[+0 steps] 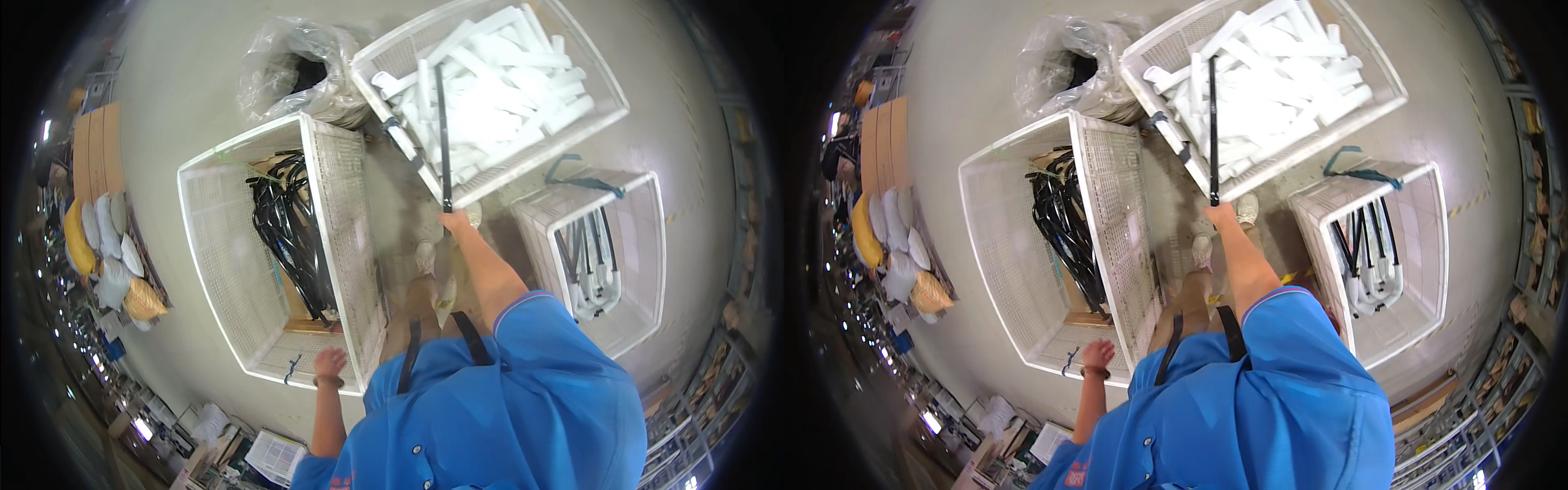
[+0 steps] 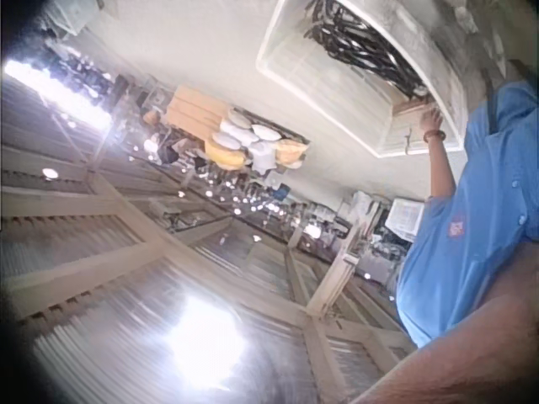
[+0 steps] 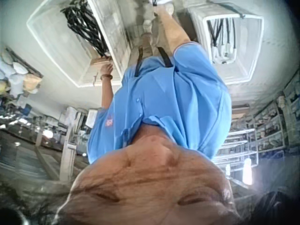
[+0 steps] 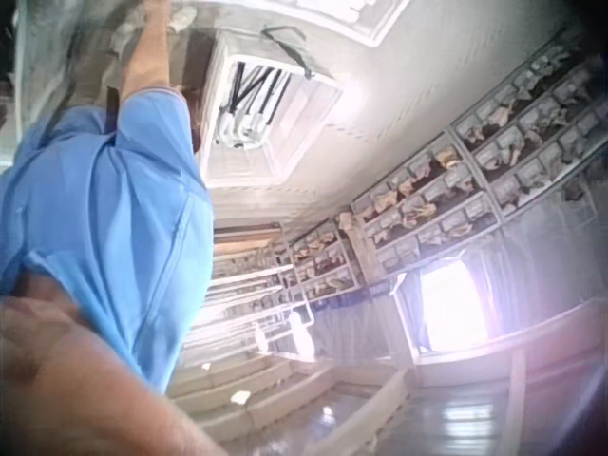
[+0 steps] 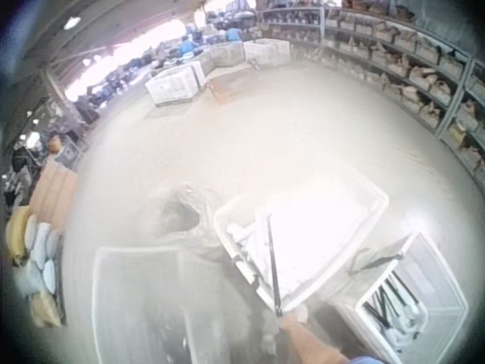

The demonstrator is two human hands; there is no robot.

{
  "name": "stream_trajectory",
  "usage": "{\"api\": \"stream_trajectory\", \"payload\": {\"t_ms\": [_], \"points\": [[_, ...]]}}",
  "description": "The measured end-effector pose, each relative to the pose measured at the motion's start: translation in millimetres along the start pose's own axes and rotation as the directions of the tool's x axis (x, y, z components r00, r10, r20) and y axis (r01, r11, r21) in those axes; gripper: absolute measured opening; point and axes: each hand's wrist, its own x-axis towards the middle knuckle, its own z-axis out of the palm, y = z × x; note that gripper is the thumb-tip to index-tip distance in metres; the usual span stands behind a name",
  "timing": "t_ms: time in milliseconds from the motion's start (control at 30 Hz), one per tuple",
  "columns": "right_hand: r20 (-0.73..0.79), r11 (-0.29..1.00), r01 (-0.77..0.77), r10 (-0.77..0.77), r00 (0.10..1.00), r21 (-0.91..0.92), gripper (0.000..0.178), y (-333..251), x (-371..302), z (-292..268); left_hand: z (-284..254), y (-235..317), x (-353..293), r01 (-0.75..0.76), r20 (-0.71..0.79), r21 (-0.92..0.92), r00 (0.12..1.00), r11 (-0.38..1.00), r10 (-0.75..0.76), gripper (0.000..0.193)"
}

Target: The person repeatedly picks black curved plastic pieces and white cylindrical foam pieces from bins, fits the foam onto the plastic, and places the assembled units into a clear bin. The person also gathers a bundle of black pieces and transfers them into another bin.

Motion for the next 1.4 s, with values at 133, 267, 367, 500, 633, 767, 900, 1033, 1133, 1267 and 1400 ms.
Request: {"api": "stream_trajectory", "payload": {"t_ms": [133, 267, 367, 500, 633, 767, 900, 1033, 1133, 1267, 1400], "points": [[-0.118, 0.982, -0.006, 0.029, 0.993, 0.189, 0.042, 28.6, 13.0, 27.4, 15.2, -59.5, -19.4, 0.09, 0.032, 0.005, 0.995, 0.996, -0.09, 0.026], [-0.284, 0.779, 0.289, -0.148, 0.947, 0.557, 0.019, 5.0, -50.7, -38.7, 71.8, -54.3, -19.2, -0.073, 0.252, 0.28, 0.968, 0.957, 0.001, 0.025], [-0.624, 0.728, 0.618, -0.341, 0.703, 0.299, 0.023, -47.8, -132.3, -157.0, 128.4, 2.2, -29.9, -0.422, 0.479, 0.416, 0.855, 0.805, 0.2, 0.027], [-0.483, 0.574, 0.64, -0.808, 0.338, -0.511, 0.026, -53.8, -295.5, -279.5, 237.8, 101.9, -116.1, -0.91, 0.792, 0.414, 0.376, 0.029, 0.481, 0.036], [-0.379, 0.475, 0.49, -0.88, 0.288, -0.731, 0.03, 10.0, -463.3, -276.1, 334.5, 120.1, -284.4, -0.759, 0.818, -0.336, -0.529, -0.558, 0.227, 0.059], [-0.396, 0.482, 0.568, -0.875, 0.277, -0.667, 0.03, 76.6, -584.2, -249.9, 356.4, 35.2, -417.4, -0.43, 0.57, -0.809, -0.742, -0.401, -0.354, 0.065], [-0.591, 0.632, 0.479, -0.765, 0.258, -0.609, 0.034, 135.5, -621.8, -231.1, 352.0, -48.5, -448.1, -0.512, 0.501, -0.854, -0.762, -0.092, -0.41, 0.03], [-0.751, 0.769, 0.501, -0.586, 0.306, -0.396, 0.038, 193.7, -594.7, -210.3, 364.2, -118.9, -435.6, -0.524, 0.461, -0.85, -0.693, -0.052, -0.554, 0.028], [-0.798, 0.721, 0.594, -0.565, 0.206, -0.357, 0.051, 245.3, -580.0, -199.3, 365.3, -149.1, -426.6, -0.473, 0.469, -0.866, -0.661, -0.159, -0.586, 0.036], [-0.817, 0.555, 0.828, -0.438, 0.376, 0.084, 0.049, 389.5, -553.5, -194.8, 350.3, -154.4, -414.8, -0.513, 0.638, -0.765, -0.685, -0.388, -0.352, 0.033], [-0.578, 0.502, 0.434, 0.171, 0.798, 0.748, 0.046, 547.9, -434.8, -140.6, 358.2, -147.2, -437.0, -0.447, 0.435, -0.45, -0.866, -0.773, 0.248, 0.023]]}}
